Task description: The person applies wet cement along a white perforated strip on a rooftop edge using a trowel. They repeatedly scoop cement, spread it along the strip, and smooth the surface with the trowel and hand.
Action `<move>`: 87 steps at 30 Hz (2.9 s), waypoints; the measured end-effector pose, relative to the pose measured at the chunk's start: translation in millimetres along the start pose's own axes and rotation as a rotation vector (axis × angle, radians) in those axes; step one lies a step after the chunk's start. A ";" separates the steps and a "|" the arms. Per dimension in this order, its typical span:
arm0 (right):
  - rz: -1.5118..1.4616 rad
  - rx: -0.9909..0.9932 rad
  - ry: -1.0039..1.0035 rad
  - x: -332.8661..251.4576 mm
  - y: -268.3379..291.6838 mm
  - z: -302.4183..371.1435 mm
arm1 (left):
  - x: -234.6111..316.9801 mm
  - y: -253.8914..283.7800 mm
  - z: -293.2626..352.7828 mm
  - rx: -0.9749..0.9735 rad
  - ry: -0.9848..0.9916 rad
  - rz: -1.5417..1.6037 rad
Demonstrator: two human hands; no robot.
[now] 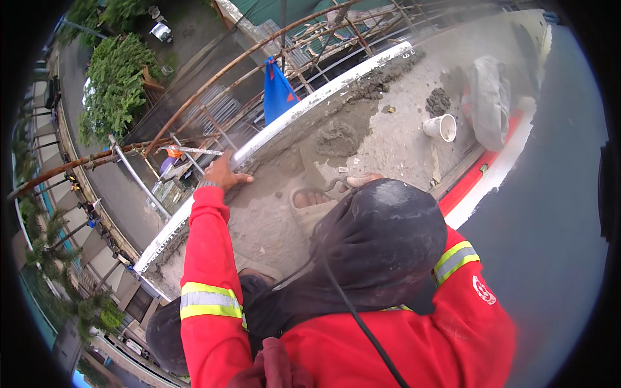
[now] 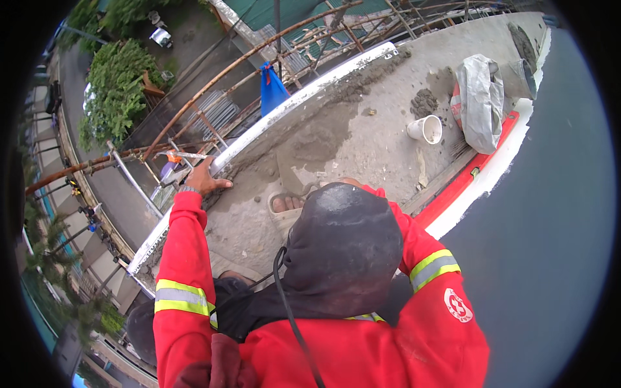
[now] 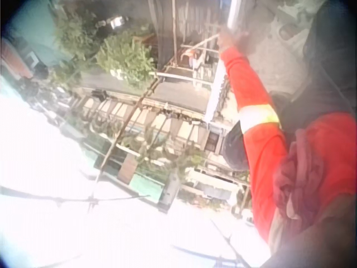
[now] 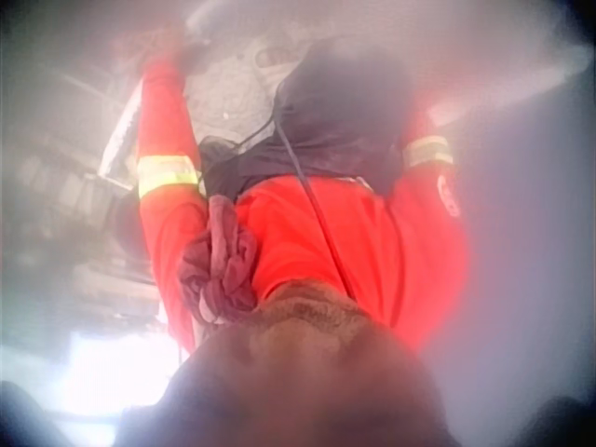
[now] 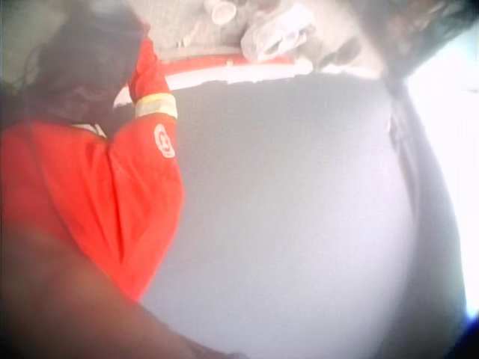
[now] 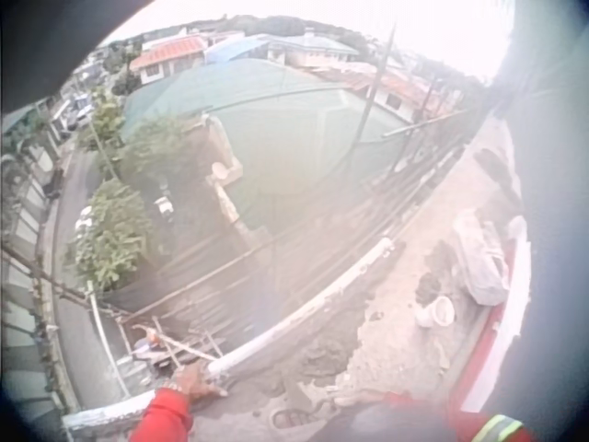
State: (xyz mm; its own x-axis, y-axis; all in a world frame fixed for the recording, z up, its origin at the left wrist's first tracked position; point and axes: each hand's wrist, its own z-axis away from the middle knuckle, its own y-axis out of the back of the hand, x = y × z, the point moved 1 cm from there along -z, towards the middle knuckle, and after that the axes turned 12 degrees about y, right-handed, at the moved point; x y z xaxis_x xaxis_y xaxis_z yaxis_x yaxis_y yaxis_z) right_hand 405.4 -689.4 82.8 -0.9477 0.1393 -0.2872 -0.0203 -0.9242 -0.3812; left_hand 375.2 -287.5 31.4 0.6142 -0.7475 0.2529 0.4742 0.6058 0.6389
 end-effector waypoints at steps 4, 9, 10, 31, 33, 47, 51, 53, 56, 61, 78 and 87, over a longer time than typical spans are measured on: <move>-0.115 0.037 0.042 -5.7 25.5 5.5 | -0.2 -2.2 3.2 0.023 0.002 -0.013; 0.866 -0.372 0.668 -22.0 62.0 -4.9 | 4.4 -0.4 -6.6 0.047 -0.005 -0.031; 0.942 -0.456 0.758 -22.4 60.7 -9.0 | 5.8 0.0 -5.6 0.047 -0.004 -0.035; 1.842 -0.117 0.385 -114.0 58.9 26.2 | 19.4 8.6 -7.5 -0.067 0.053 -0.109; 1.824 -0.060 0.445 -113.5 51.4 20.2 | 20.8 11.9 -6.4 -0.107 0.066 -0.110; 1.838 0.049 0.587 -102.6 29.6 36.6 | 8.3 3.4 -7.7 0.045 0.013 -0.062; 1.819 0.020 0.683 -103.9 44.7 44.0 | 3.8 2.2 -10.0 -0.010 0.081 -0.035; 1.793 -0.007 0.654 -104.0 49.2 46.3 | 1.8 1.4 -9.2 -0.029 0.136 0.031; 1.739 -0.064 0.614 -102.9 49.8 47.1 | -1.7 9.2 -7.2 -0.064 0.187 0.102; 1.760 -0.178 0.629 -98.2 46.0 37.3 | -23.6 72.3 15.2 0.052 0.195 -0.101; 2.075 -0.876 0.321 -114.8 -193.7 -21.5 | -310.4 59.7 179.8 0.554 0.204 0.206; 2.084 -1.026 0.083 10.5 -372.0 -8.3 | -306.6 -37.4 106.3 0.807 0.171 0.165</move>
State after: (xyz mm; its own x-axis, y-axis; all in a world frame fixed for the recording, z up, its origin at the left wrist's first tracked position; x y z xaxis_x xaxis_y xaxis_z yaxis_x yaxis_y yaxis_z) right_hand 405.7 -341.2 214.3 0.5450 -0.3834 -0.7457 0.7442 0.6309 0.2195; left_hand 102.0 -109.9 7.3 0.7543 -0.5753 0.3165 -0.1868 0.2741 0.9434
